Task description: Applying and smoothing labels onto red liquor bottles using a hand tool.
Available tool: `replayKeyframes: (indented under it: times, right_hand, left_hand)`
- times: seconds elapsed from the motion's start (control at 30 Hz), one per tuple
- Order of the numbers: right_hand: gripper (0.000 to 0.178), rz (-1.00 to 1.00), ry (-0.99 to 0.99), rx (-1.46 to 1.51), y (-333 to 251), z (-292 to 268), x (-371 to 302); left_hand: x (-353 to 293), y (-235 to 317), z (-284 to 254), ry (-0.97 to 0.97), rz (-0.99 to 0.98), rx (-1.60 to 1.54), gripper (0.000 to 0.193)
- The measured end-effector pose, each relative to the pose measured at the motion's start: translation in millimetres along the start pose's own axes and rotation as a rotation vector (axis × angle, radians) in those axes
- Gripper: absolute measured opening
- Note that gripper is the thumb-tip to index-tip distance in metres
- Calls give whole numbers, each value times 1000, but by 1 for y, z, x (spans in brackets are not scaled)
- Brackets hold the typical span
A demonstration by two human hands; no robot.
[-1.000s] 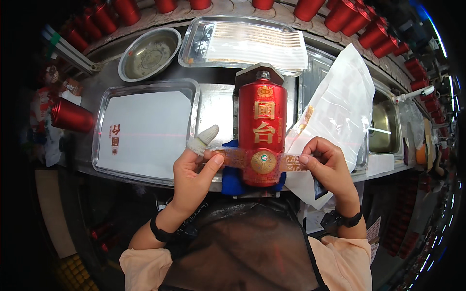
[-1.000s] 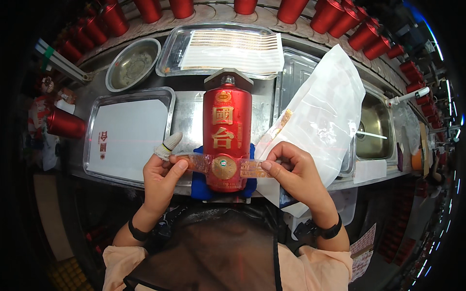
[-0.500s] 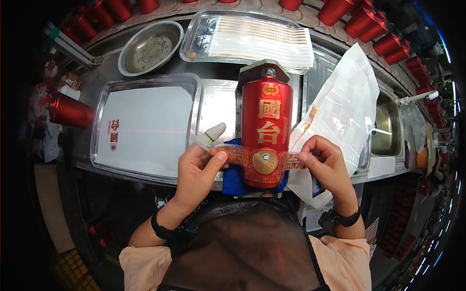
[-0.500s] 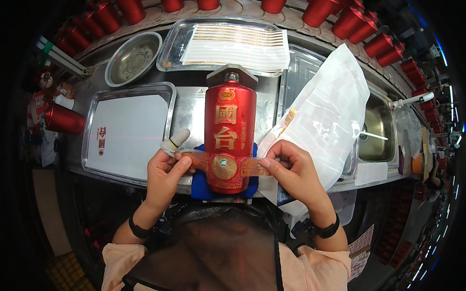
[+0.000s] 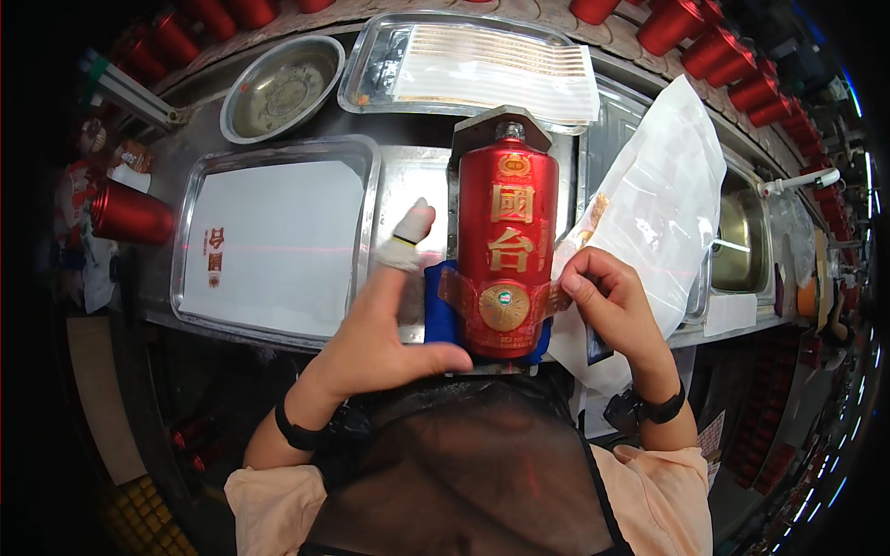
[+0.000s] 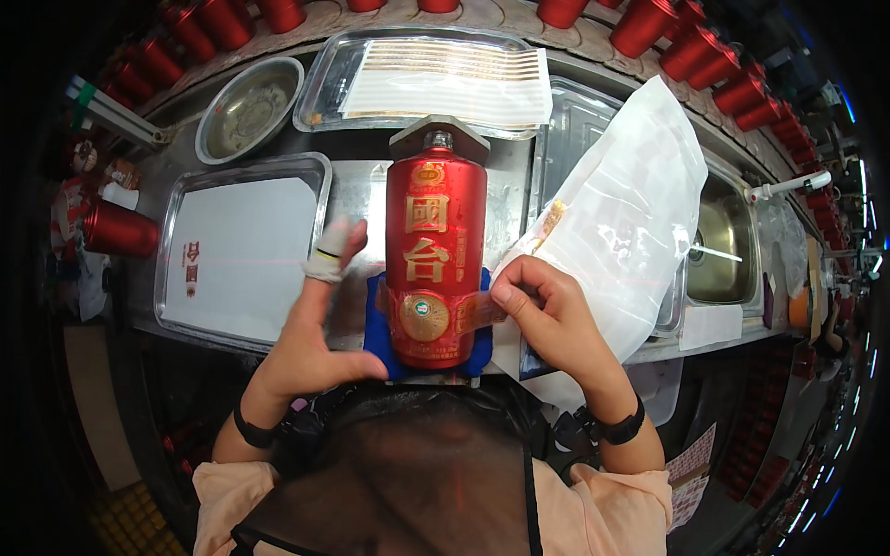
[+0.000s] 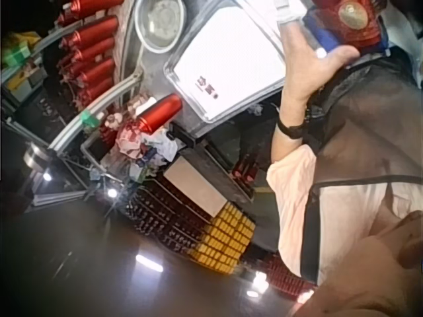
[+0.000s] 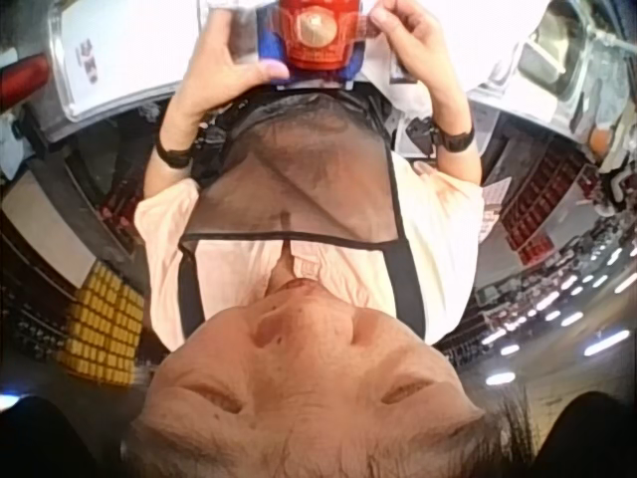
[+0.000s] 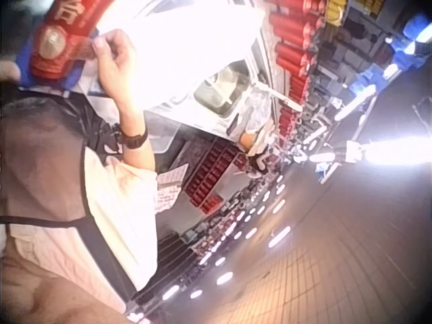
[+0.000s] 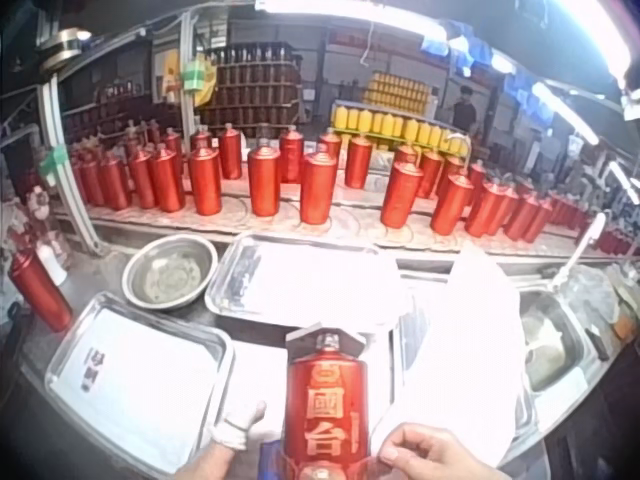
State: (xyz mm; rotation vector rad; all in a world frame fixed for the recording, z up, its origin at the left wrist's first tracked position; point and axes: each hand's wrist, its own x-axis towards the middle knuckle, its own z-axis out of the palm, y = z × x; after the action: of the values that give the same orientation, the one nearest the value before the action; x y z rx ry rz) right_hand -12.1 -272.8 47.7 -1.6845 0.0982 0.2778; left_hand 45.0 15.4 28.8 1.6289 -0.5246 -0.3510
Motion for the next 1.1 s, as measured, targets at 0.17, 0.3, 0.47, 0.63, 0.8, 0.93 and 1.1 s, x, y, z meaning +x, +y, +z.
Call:
replayKeyframes:
  times: [0.17, 0.3, 0.47, 0.63, 0.8, 0.93, 1.1]
  right_hand:
    - [28, 56, 137, -32, 1, 6, 0]
    - [62, 61, 39, 2, -7, 14, -3]
    - [67, -7, 34, 28, 2, 17, 2]
    - [65, 13, 39, 63, 1, 21, 9]
    - [60, 16, 73, -17, 1, 24, 13]
    - [59, 5, 61, 9, 3, 23, 13]
    - [61, -12, 41, 23, 7, 19, 15]
  left_hand:
    - [7, 1, 18, -178, 186, 474, 118]
    - [6, 3, 19, -142, 231, 515, 112]
    - [10, 5, 11, -177, 156, 374, 104]
    - [16, -6, 27, -28, -26, -132, 85]
    - [17, -7, 36, 40, 43, -106, 85]
    - [18, -7, 35, 19, 28, -109, 88]
    - [19, -3, 35, 20, 29, -36, 90]
